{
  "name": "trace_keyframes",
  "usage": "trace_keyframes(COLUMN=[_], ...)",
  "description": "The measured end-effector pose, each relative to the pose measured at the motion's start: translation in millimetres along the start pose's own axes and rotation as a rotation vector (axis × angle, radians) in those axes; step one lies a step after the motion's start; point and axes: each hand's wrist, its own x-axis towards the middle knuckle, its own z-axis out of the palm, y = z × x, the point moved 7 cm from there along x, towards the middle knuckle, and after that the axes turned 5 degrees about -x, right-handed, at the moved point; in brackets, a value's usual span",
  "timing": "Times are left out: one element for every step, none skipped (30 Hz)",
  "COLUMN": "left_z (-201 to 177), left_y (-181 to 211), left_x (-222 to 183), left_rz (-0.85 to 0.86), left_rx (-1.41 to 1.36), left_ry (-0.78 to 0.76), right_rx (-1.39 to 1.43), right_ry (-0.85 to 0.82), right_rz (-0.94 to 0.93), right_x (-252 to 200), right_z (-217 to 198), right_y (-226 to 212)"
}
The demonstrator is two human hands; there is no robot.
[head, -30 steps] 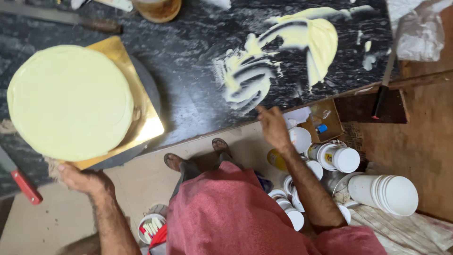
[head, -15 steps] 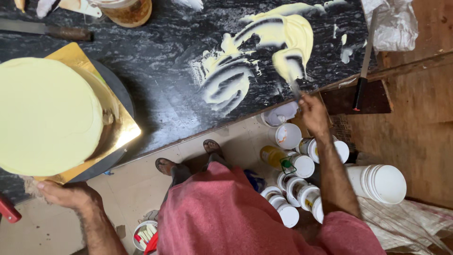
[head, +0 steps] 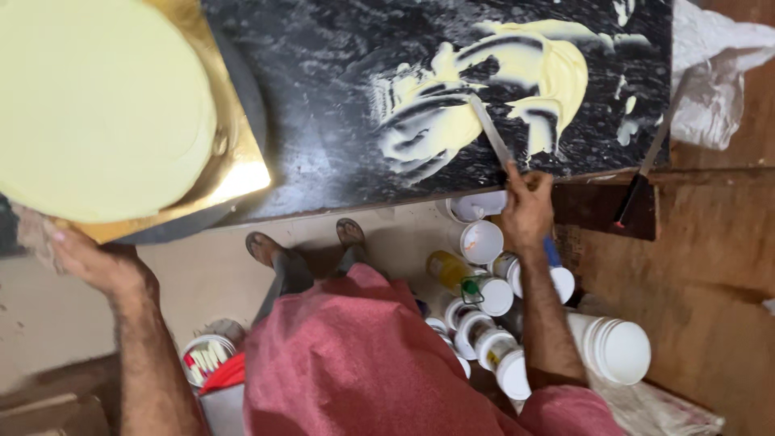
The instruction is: The person frosts a cake on a rotating stand using a large palette knife, spreading frosting across the sides and top surface.
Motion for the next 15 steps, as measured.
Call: trace_keyframes(left_z=[-5,-10,-15,-22,-32,-45,-57,-56,-56,-56,-47,-34,-16,8,32], left_y=[-2,-4,-9,-13,-17,-29,-37,-46,-55,-66,-79,-87,-87,-96,-90], left_x=[3,4,7,14,17,26,33,34,32,21,3,-2,-25,-47,-55], left_rz=[-0.006,-0.013,-0.015,0.007,0.024,-0.015,-0.055,-0.056,-0.051,-0.185,-0.323,-0.434,-0.456,-0.644,-0.626], left_rx=[0.035,0.07,0.068,0.141,0.22,0.222,0.226,0.228,0.22,0.23,0.231,0.443,0.246,0.083,0.091], left_ry=[-0.019,-0.039,-0.019,0.0,0.031,0.15,0.274,0.253,0.236,0.249,0.271,0.204,0.201,0.233,0.192], right_rx=[-0.054,-0.063,0.011,0.083,0.147,0.213,0.209,0.648,1.064,1.082,1.091,1.043,0.995,0.935,0.794], right_ry=[-0.018,-0.032,-0.077,-0.124,-0.104,-0.086,-0.108,-0.306,-0.506,-0.512,-0.525,-0.546,-0.571,-0.536,-0.561], right_rz=[-0.029,-0.045,-0.051,-0.056,-0.126,-0.196,-0.224,0.129,0.495,0.497,0.493,0.458,0.415,0.534,0.347], right_x=[-1,-8,-16,-26,-34,-42,-49,-60,-72,-71,-67,-58,-44,-37,-21], right_z=[-3,-1,6,15,24,28,30,49,66,51,31,5,-25,-57,-96], right_y=[7,9,11,8,-6,-23,-40,-46,-62,-85,-107,-129,-149,-161,-192])
